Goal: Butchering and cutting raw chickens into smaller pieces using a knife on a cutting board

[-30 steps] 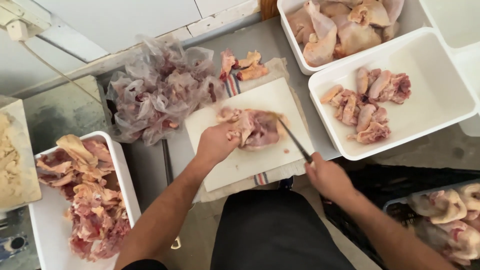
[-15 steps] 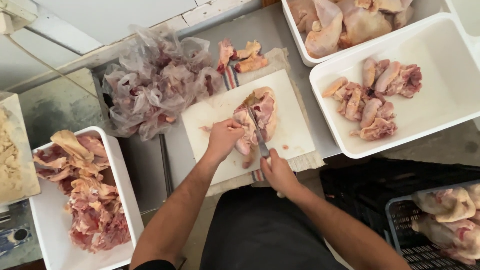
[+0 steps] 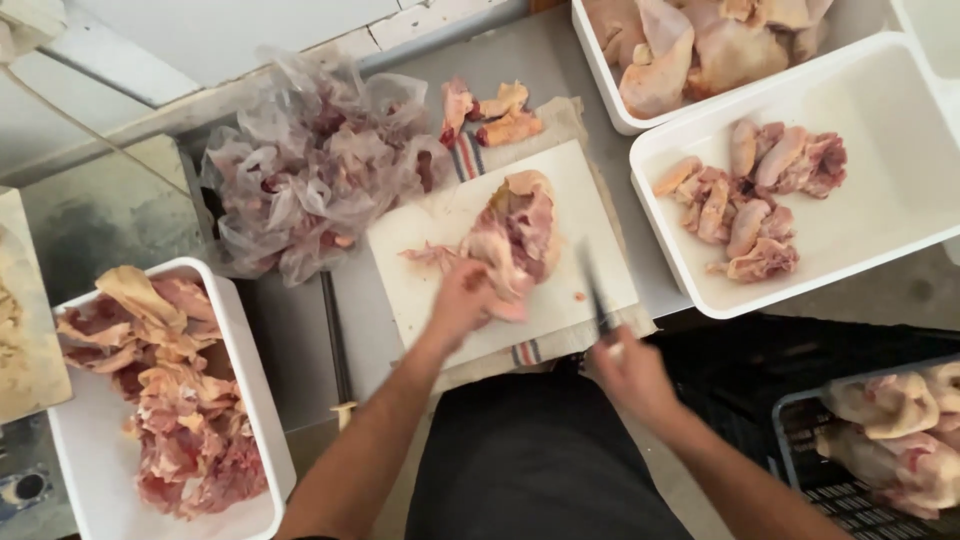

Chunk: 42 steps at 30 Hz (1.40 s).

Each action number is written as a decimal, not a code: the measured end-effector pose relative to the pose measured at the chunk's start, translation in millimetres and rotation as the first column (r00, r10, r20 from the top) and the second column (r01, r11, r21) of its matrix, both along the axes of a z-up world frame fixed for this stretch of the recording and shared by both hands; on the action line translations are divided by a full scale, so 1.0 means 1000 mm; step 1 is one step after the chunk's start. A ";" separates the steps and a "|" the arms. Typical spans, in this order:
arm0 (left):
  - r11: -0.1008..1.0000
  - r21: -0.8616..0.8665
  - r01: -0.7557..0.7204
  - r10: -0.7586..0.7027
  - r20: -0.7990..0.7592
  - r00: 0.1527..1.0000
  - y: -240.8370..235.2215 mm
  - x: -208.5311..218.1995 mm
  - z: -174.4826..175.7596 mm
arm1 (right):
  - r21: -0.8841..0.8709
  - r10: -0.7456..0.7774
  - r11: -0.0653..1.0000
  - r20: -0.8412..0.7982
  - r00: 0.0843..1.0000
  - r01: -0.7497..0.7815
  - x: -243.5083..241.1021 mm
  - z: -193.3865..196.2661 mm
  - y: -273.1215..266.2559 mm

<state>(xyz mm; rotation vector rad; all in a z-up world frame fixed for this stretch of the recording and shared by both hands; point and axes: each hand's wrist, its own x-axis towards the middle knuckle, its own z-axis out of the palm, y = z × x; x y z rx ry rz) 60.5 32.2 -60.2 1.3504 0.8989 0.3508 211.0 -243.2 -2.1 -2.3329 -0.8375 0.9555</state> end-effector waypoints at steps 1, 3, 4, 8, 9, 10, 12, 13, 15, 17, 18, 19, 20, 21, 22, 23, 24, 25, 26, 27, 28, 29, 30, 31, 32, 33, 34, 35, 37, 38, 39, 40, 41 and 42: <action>0.988 0.095 0.119 -0.115 -0.050 0.992 -0.020 0.002 -0.010 | 0.076 -0.089 0.994 0.071 0.993 0.084 0.015 0.009 0.007; 0.952 0.185 0.242 -0.225 -0.108 0.968 -0.043 0.002 -0.005 | 0.159 -0.186 0.974 0.136 0.973 0.164 0.048 0.030 0.037; 0.840 0.340 0.422 -0.365 -0.220 0.905 -0.048 0.000 0.009 | 0.207 -0.179 0.967 0.153 0.972 0.146 0.068 0.043 0.059; 0.349 0.577 0.739 -0.419 -0.609 0.673 -0.037 -0.010 0.068 | 0.060 -0.015 0.998 -0.082 0.997 0.020 0.128 0.073 0.131; 0.355 0.576 0.736 -0.414 -0.610 0.676 -0.027 -0.018 0.061 | 0.060 -0.007 0.998 -0.082 0.997 0.012 0.122 0.088 0.135; 0.243 0.664 0.707 -0.317 -0.635 0.704 -0.014 -0.025 0.054 | 0.084 0.029 0.996 -0.216 0.976 -0.011 0.118 0.103 0.141; 0.127 0.732 0.670 -0.205 -0.641 0.740 0.001 -0.030 0.035 | 0.114 0.085 0.992 -0.340 0.937 -0.048 0.110 0.116 0.142; 0.146 0.811 0.566 -0.118 -0.554 0.824 0.004 -0.028 0.021 | 0.073 0.117 0.993 -0.331 0.936 -0.098 0.108 0.114 0.137; 0.168 0.873 0.457 -0.024 -0.460 0.887 -0.010 -0.014 0.045 | 0.020 0.156 0.987 -0.332 0.930 -0.159 0.097 0.120 0.131; 0.806 0.348 0.479 -0.160 -0.652 0.742 -0.030 0.019 0.124 | -0.030 0.115 0.991 -0.357 0.927 -0.134 0.084 0.142 0.136; 0.810 0.347 0.473 -0.154 -0.652 0.742 -0.034 0.025 0.121 | -0.030 0.122 0.989 -0.358 0.926 -0.142 0.084 0.147 0.141; 0.850 0.325 0.414 -0.093 -0.682 0.726 -0.039 0.031 0.118 | -0.028 0.138 0.987 -0.351 0.926 -0.158 0.083 0.152 0.147; 0.883 0.311 0.351 -0.032 -0.707 0.707 -0.041 0.040 0.115 | -0.021 0.154 0.985 -0.339 0.928 -0.171 0.084 0.159 0.154; 0.884 0.318 0.344 -0.023 -0.704 0.710 -0.037 0.042 0.106 | -0.016 0.161 0.984 -0.334 0.929 -0.177 0.083 0.161 0.151; 0.885 0.310 0.349 -0.015 -0.728 0.685 -0.034 0.045 0.097 | -0.048 0.189 0.973 -0.409 0.893 -0.228 0.082 0.164 0.149; 0.886 0.301 0.353 -0.007 -0.752 0.660 -0.030 0.047 0.087 | -0.077 0.210 0.957 -0.483 0.850 -0.280 0.081 0.165 0.147; 0.891 0.302 0.340 0.002 -0.750 0.661 -0.029 0.045 0.076 | -0.078 0.222 0.953 -0.482 0.848 -0.293 0.083 0.164 0.149; 0.871 0.324 0.368 -0.004 -0.746 0.666 -0.029 0.043 0.065 | -0.129 0.243 0.938 -0.422 0.873 -0.323 0.085 0.163 0.150; 0.851 0.342 0.399 -0.012 -0.746 0.666 -0.029 0.038 0.053 | -0.181 0.265 0.920 -0.365 0.892 -0.347 0.085 0.161 0.151; 0.856 0.339 0.389 -0.006 -0.747 0.665 -0.035 0.038 0.053 | -0.183 0.275 0.915 -0.368 0.888 -0.359 0.087 0.154 0.156; 0.842 0.375 0.389 0.022 -0.743 0.669 -0.040 0.039 0.053 | -0.206 0.316 0.902 -0.282 0.906 -0.379 0.088 0.148 0.162; 0.825 0.410 0.388 0.049 -0.737 0.674 -0.044 0.040 0.054 | -0.229 0.358 0.889 -0.194 0.913 -0.397 0.090 0.141 0.168; 0.828 0.410 0.383 0.054 -0.738 0.673 -0.045 0.039 0.051 | -0.228 0.364 0.886 -0.195 0.911 -0.403 0.089 0.136 0.169; 0.829 0.420 0.369 0.073 -0.736 0.673 -0.047 0.038 0.049 | -0.245 0.400 0.867 -0.177 0.899 -0.434 0.088 0.131 0.170; 0.833 0.421 0.359 0.084 -0.737 0.670 -0.052 0.035 0.046 | -0.267 0.433 0.845 -0.166 0.886 -0.463 0.086 0.125 0.168; 0.838 0.413 0.356 0.081 -0.741 0.667 -0.056 0.032 0.055 | -0.272 0.436 0.841 -0.173 0.883 -0.468 0.082 0.122 0.160; 0.850 0.418 0.320 0.104 -0.729 0.677 -0.057 0.031 0.065 | -0.295 0.453 0.823 -0.175 0.874 -0.486 0.080 0.121 0.155; 0.861 0.423 0.284 0.126 -0.717 0.685 -0.058 0.029 0.075 | -0.318 0.471 0.804 -0.177 0.864 -0.503 0.078 0.119 0.150; 0.877 0.405 0.258 0.116 -0.699 0.706 -0.059 0.027 0.080 | -0.324 0.433 0.813 -0.220 0.874 -0.484 0.078 0.119 0.137; 0.891 0.384 0.244 0.095 -0.682 0.726 -0.062 0.025 0.082 | -0.332 0.382 0.826 -0.264 0.886 -0.455 0.076 0.118 0.128; 0.895 0.372 0.245 0.088 -0.687 0.721 -0.059 0.021 0.086 | -0.339 0.380 0.822 -0.274 0.883 -0.459 0.076 0.109 0.122; 0.905 0.367 0.213 0.072 -0.628 0.775 -0.055 0.018 0.090 | -0.329 0.349 0.844 -0.259 0.900 -0.422 0.077 0.099 0.117; 0.915 0.361 0.181 0.059 -0.564 0.824 -0.051 0.016 0.094 | -0.320 0.318 0.866 -0.244 0.916 -0.385 0.078 0.090 0.111; 0.916 0.355 0.188 0.051 -0.566 0.823 -0.047 0.011 0.093 | -0.323 0.310 0.867 -0.248 0.918 -0.380 0.077 0.078 0.100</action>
